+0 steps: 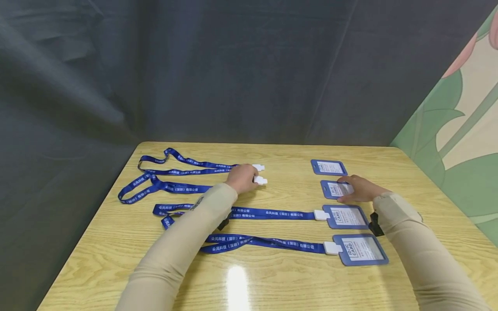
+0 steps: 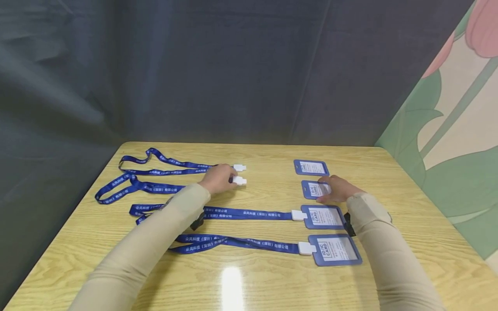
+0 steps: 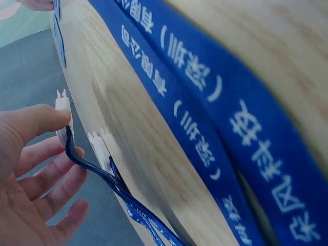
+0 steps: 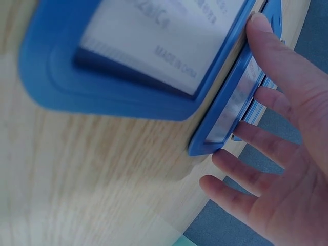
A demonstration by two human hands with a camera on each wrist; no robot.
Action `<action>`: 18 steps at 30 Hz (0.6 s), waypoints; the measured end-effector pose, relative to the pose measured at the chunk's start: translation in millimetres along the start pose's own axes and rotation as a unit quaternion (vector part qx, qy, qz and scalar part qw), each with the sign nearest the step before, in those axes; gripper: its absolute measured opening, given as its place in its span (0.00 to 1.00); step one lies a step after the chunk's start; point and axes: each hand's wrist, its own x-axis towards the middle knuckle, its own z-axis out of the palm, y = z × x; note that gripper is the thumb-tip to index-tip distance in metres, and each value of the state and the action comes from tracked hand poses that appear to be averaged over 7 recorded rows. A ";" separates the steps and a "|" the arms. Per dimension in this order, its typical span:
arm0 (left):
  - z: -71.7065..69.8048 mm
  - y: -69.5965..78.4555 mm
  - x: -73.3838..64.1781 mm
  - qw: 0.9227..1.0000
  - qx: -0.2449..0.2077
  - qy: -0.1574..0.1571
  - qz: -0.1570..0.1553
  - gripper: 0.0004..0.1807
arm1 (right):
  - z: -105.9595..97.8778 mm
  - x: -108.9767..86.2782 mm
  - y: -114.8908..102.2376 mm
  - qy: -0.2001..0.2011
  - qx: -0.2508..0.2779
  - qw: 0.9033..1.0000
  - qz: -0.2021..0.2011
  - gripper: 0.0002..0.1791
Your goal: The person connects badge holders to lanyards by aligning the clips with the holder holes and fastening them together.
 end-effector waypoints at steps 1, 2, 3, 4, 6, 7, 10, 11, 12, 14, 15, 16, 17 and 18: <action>0.4 0.7 0.2 1.000 0.004 0.003 0.002 0.09 | 0.0 -0.3 -0.3 0.001 -0.001 1.000 0.000 0.46; 0.6 1.6 0.2 1.000 0.005 0.003 0.004 0.09 | 0.3 -0.4 -0.4 0.001 -0.001 1.000 0.000 0.46; 1.0 2.4 0.5 1.000 0.005 0.004 0.004 0.09 | 0.5 -0.4 -0.4 0.002 -0.001 1.000 -0.001 0.46; 1.4 3.1 0.7 1.000 0.006 0.006 0.004 0.09 | 0.7 -0.4 -0.7 0.003 -0.001 1.000 -0.001 0.46; 2.0 4.7 1.1 1.000 0.003 0.005 0.001 0.09 | 1.0 -0.3 -1.0 0.006 -0.002 1.000 -0.003 0.45; 2.2 5.4 1.2 1.000 0.002 0.006 -0.001 0.09 | 1.2 -0.2 -1.1 0.006 -0.001 1.000 -0.003 0.45; 3.5 7.3 2.1 1.000 -0.003 0.006 -0.006 0.08 | 1.6 0.1 -0.9 0.009 -0.003 1.000 -0.007 0.45; 3.8 7.9 2.2 1.000 -0.004 0.007 -0.007 0.08 | 1.8 0.1 -0.8 0.009 -0.004 1.000 -0.007 0.45; 4.1 8.4 2.4 1.000 -0.003 0.008 -0.007 0.08 | 1.9 0.2 -0.8 0.009 -0.004 1.000 -0.006 0.45; 5.0 9.1 3.0 1.000 0.002 0.011 -0.005 0.09 | 2.2 0.4 -0.5 0.008 -0.002 1.000 -0.004 0.45; 5.2 9.4 3.1 1.000 0.004 0.012 -0.004 0.09 | 2.2 0.4 -0.5 0.006 0.001 1.000 -0.002 0.46; 5.4 9.7 3.3 1.000 0.005 0.013 -0.003 0.09 | 2.2 0.5 -0.7 0.006 0.002 1.000 -0.001 0.46; 5.6 10.1 3.3 1.000 0.004 0.012 -0.003 0.09 | 2.3 0.6 -0.7 0.005 0.004 1.000 0.000 0.46; 5.7 10.3 3.4 1.000 0.004 0.012 -0.002 0.09 | 2.3 0.6 -0.8 0.005 0.005 1.000 0.002 0.46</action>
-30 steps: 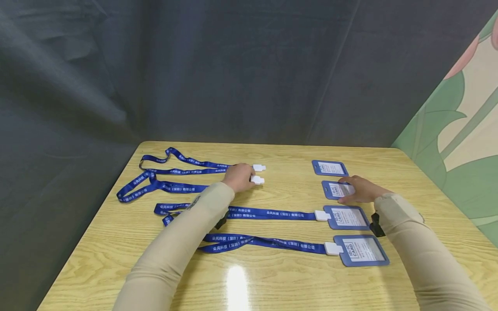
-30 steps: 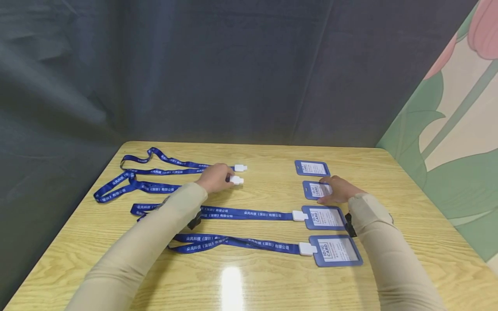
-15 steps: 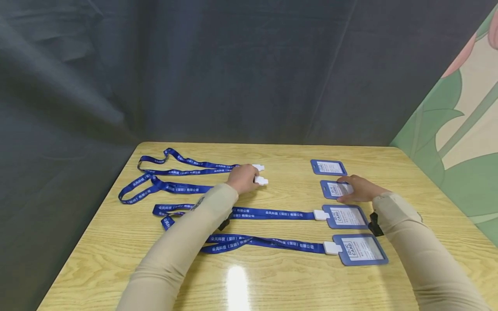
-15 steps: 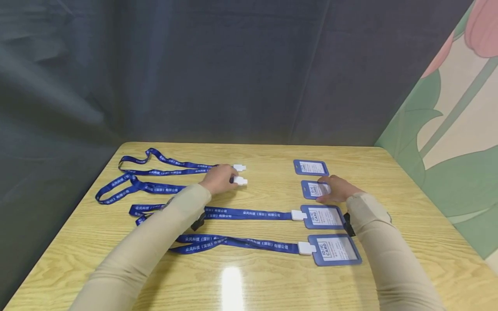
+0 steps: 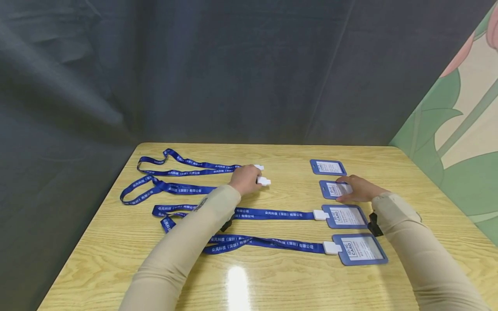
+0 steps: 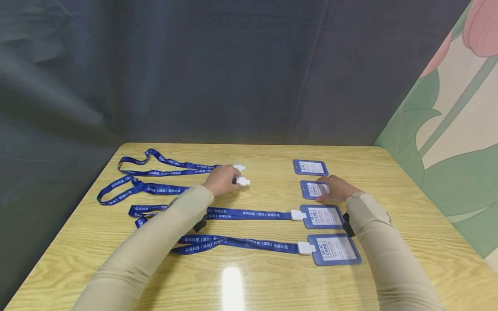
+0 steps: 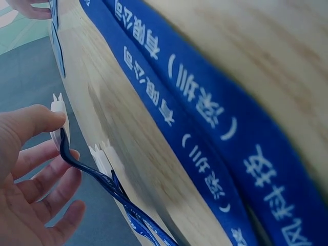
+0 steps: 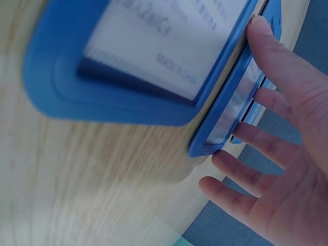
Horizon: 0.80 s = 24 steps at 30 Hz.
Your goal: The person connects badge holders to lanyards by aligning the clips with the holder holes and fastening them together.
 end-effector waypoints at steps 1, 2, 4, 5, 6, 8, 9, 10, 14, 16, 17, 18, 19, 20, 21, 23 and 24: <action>0.2 0.2 0.0 1.000 -0.001 -0.001 0.000 0.09 | -0.1 -0.1 -0.2 -0.001 0.001 1.000 0.001 0.46; 0.3 0.6 0.0 1.000 -0.003 -0.003 0.000 0.09 | -0.2 -0.2 -0.4 -0.001 0.001 1.000 0.002 0.46; 0.5 1.2 0.0 1.000 -0.003 -0.005 0.000 0.10 | -0.4 -0.4 -0.7 -0.001 0.000 1.000 0.003 0.46; 0.6 1.5 0.0 1.000 -0.001 -0.005 0.000 0.11 | -0.4 -0.4 -0.8 -0.001 -0.001 1.000 0.004 0.45; 0.8 1.7 0.2 1.000 0.000 -0.004 0.001 0.11 | -0.5 -0.5 -1.0 -0.001 -0.001 1.000 0.005 0.45; 1.2 2.3 0.7 1.000 0.003 -0.003 0.002 0.11 | -0.6 -0.8 -1.5 -0.002 0.000 1.000 0.007 0.45; 1.5 2.6 1.1 1.000 0.003 -0.002 0.003 0.10 | -0.6 -0.8 -2.0 -0.003 0.001 1.000 0.008 0.45; 1.8 2.8 1.5 1.000 0.004 -0.002 0.004 0.10 | -0.6 -0.9 -2.0 -0.004 0.002 1.000 0.009 0.45; 2.7 4.3 2.8 1.000 0.006 -0.001 0.009 0.09 | -0.7 -1.3 -2.7 -0.005 0.004 1.000 0.007 0.45; 2.9 5.4 3.2 1.000 0.008 -0.001 0.012 0.08 | -0.7 -1.2 -2.6 -0.005 0.005 1.000 0.004 0.46; 3.1 5.9 3.5 1.000 0.009 -0.001 0.014 0.08 | -0.4 -1.1 -2.8 -0.004 0.006 1.000 0.003 0.46; 3.0 6.5 3.8 1.000 0.012 -0.001 0.016 0.08 | -0.2 -0.8 -2.5 -0.005 0.007 1.000 0.004 0.46; 3.0 7.1 3.8 1.000 0.014 -0.002 0.017 0.08 | 0.0 -0.3 -2.4 -0.005 0.007 1.000 0.004 0.46; 3.1 7.6 4.1 1.000 0.014 -0.003 0.018 0.09 | 0.4 0.3 -2.2 -0.005 0.007 1.000 0.004 0.46; 3.2 8.0 4.4 1.000 0.015 -0.003 0.019 0.09 | 0.5 0.6 -2.3 -0.006 0.007 1.000 0.003 0.46; 3.7 9.1 4.8 1.000 0.016 -0.004 0.021 0.10 | 0.9 1.1 -2.7 -0.006 0.007 1.000 0.002 0.46; 4.1 9.7 4.9 1.000 0.017 -0.004 0.021 0.10 | 0.8 1.1 -3.3 -0.006 0.007 1.000 0.001 0.46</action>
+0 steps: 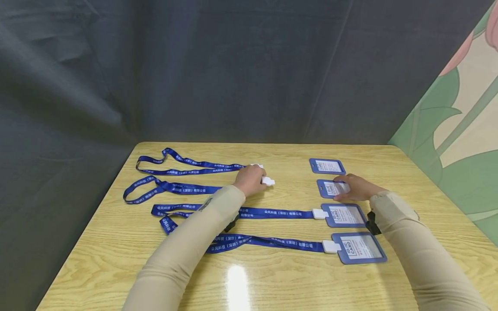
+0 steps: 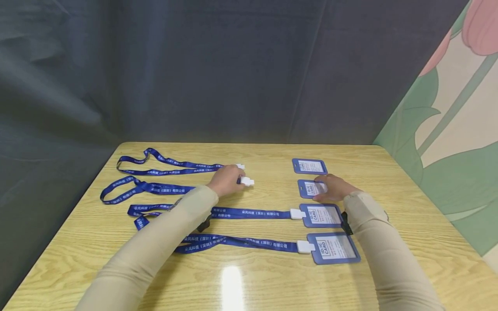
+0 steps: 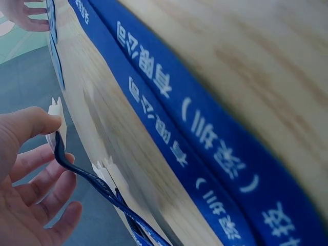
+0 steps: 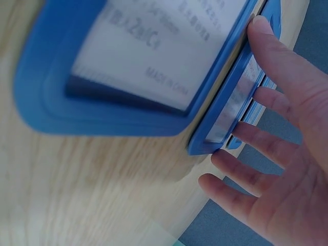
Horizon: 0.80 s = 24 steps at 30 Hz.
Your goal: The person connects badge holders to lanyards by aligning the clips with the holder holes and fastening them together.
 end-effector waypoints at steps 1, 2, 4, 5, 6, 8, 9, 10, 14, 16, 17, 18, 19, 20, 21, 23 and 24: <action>0.6 0.5 0.4 1.000 0.000 0.000 0.001 0.10 | 0.0 -0.1 -0.3 0.001 0.000 1.000 -0.001 0.46; 1.3 1.0 0.9 1.000 0.001 0.001 0.002 0.10 | -0.1 -0.3 -0.8 0.002 0.000 1.000 -0.002 0.46; 2.4 1.9 1.5 1.000 0.004 0.002 0.004 0.10 | 0.0 -0.7 -1.7 0.003 -0.002 1.000 -0.005 0.46; 2.9 2.3 1.7 1.000 0.006 0.003 0.005 0.10 | -0.2 -0.9 -2.0 0.004 -0.003 1.000 -0.006 0.46; 3.4 2.7 2.1 1.000 0.008 0.004 0.006 0.09 | -0.1 -1.0 -2.1 0.004 -0.005 1.000 -0.008 0.46; 3.8 3.6 2.5 1.000 0.011 0.005 0.006 0.10 | -0.2 -1.1 -1.9 0.007 -0.009 1.000 -0.014 0.45; 3.9 4.1 2.6 1.000 0.010 0.005 0.007 0.10 | -0.2 -1.2 -2.0 0.007 -0.010 1.000 -0.015 0.45; 3.8 4.5 2.7 1.000 0.010 0.005 0.006 0.10 | -0.2 -1.3 -2.6 0.008 -0.010 1.000 -0.016 0.44; 3.9 6.0 3.3 1.000 0.011 0.006 0.005 0.10 | -0.7 -1.4 -3.7 0.010 -0.014 1.000 -0.018 0.44; 4.2 6.9 3.7 1.000 0.013 0.007 0.006 0.10 | -0.8 -1.2 -4.3 0.009 -0.014 1.000 -0.015 0.44; 4.5 7.5 3.9 1.000 0.014 0.006 0.006 0.11 | -0.7 -1.0 -4.3 0.008 -0.014 1.000 -0.013 0.44; 4.8 8.0 4.0 1.000 0.012 0.005 0.005 0.11 | -0.5 -0.8 -4.3 0.007 -0.014 1.000 -0.012 0.44; 5.2 8.6 4.3 1.000 0.009 0.003 0.005 0.11 | -0.1 -0.4 -4.1 0.006 -0.015 1.000 -0.011 0.45; 5.6 9.2 4.4 1.000 0.006 0.001 0.004 0.12 | 0.2 -0.2 -4.0 0.006 -0.015 1.000 -0.011 0.44; 5.8 9.9 4.5 1.000 0.002 0.000 0.004 0.12 | 0.4 -0.1 -4.2 0.007 -0.016 1.000 -0.013 0.44; 6.4 11.3 4.6 1.000 -0.003 -0.002 0.003 0.12 | 0.9 -0.1 -4.3 0.008 -0.017 1.000 -0.016 0.44; 6.8 11.9 4.7 1.000 -0.004 -0.001 0.003 0.12 | 0.9 -0.3 -4.5 0.009 -0.018 1.000 -0.019 0.44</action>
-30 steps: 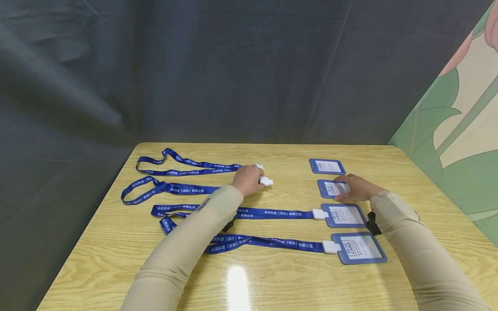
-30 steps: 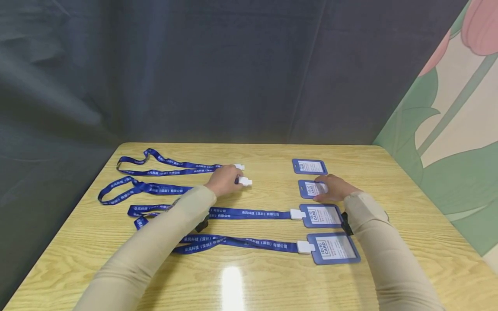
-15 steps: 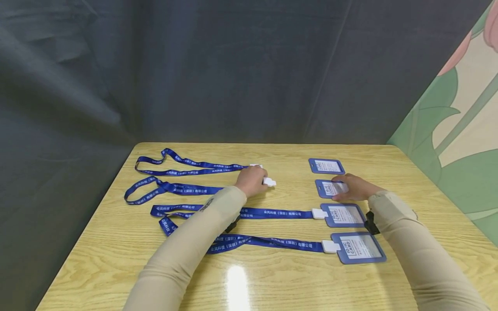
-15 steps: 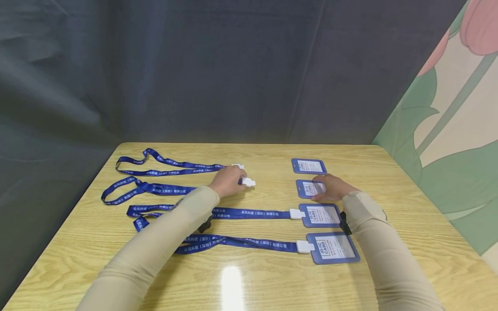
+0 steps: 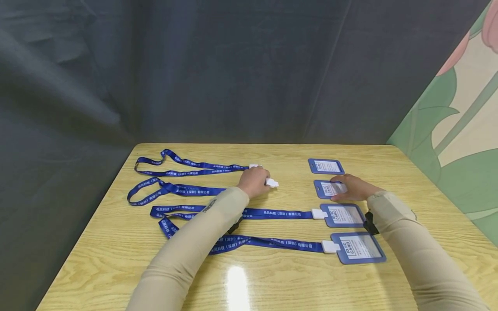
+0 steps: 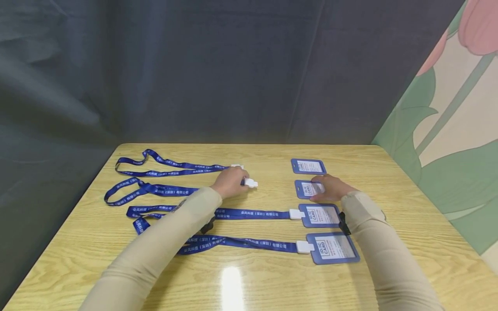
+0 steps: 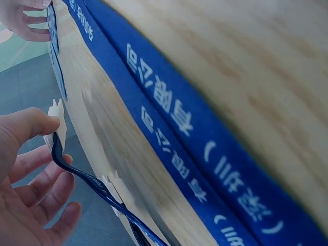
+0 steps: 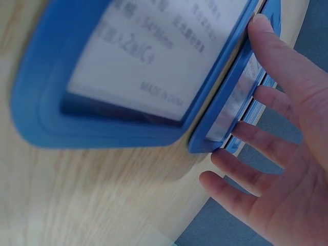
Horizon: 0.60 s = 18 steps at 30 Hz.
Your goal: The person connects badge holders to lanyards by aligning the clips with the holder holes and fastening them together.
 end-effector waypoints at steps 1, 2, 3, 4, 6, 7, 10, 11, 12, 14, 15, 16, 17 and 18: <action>0.1 0.9 0.2 1.000 0.000 0.000 0.001 0.12 | 0.1 -0.4 -0.2 0.001 0.000 1.000 -0.002 0.44; 0.3 1.6 0.4 1.000 0.003 0.000 0.002 0.12 | 0.0 -0.8 -0.5 0.002 0.000 1.000 -0.004 0.44; 0.5 2.4 0.6 1.000 0.005 0.002 0.003 0.12 | 0.2 -1.1 -1.0 0.003 0.000 1.000 -0.006 0.43; 0.8 3.1 0.7 1.000 0.008 0.002 0.005 0.12 | -0.1 -1.6 -1.2 0.004 0.001 1.000 -0.008 0.43; 1.1 4.3 1.1 1.000 0.011 0.001 0.008 0.12 | 0.1 -2.2 -1.8 0.007 0.000 1.000 -0.011 0.42; 1.2 5.0 1.2 1.000 0.012 0.001 0.010 0.12 | 0.3 -2.5 -2.2 0.009 -0.001 1.000 -0.013 0.42; 2.4 7.1 1.4 1.000 0.016 0.001 0.013 0.13 | 0.8 -2.9 -2.0 0.012 -0.006 1.000 -0.017 0.41; 2.9 7.8 1.8 1.000 0.015 0.003 0.013 0.14 | 1.1 -2.9 -1.9 0.013 -0.007 1.000 -0.017 0.41; 3.3 8.5 1.9 1.000 0.015 0.004 0.014 0.13 | 0.8 -3.1 -1.8 0.013 -0.009 1.000 -0.018 0.41; 4.1 9.9 2.2 1.000 0.017 0.007 0.013 0.14 | 0.8 -3.1 -2.1 0.010 -0.006 1.000 -0.012 0.42; 4.3 10.4 2.2 1.000 0.019 0.008 0.014 0.14 | 0.6 -3.1 -2.5 0.008 -0.003 1.000 -0.007 0.42; 4.5 11.0 2.3 1.000 0.018 0.008 0.014 0.15 | 0.6 -2.9 -2.8 0.006 -0.001 1.000 -0.003 0.43; 4.6 11.6 2.2 1.000 0.019 0.007 0.014 0.15 | 0.3 -2.9 -2.9 0.004 0.000 1.000 0.000 0.43; 4.6 12.2 2.0 1.000 0.021 0.007 0.015 0.15 | 0.3 -2.8 -3.2 0.001 0.002 1.000 0.004 0.43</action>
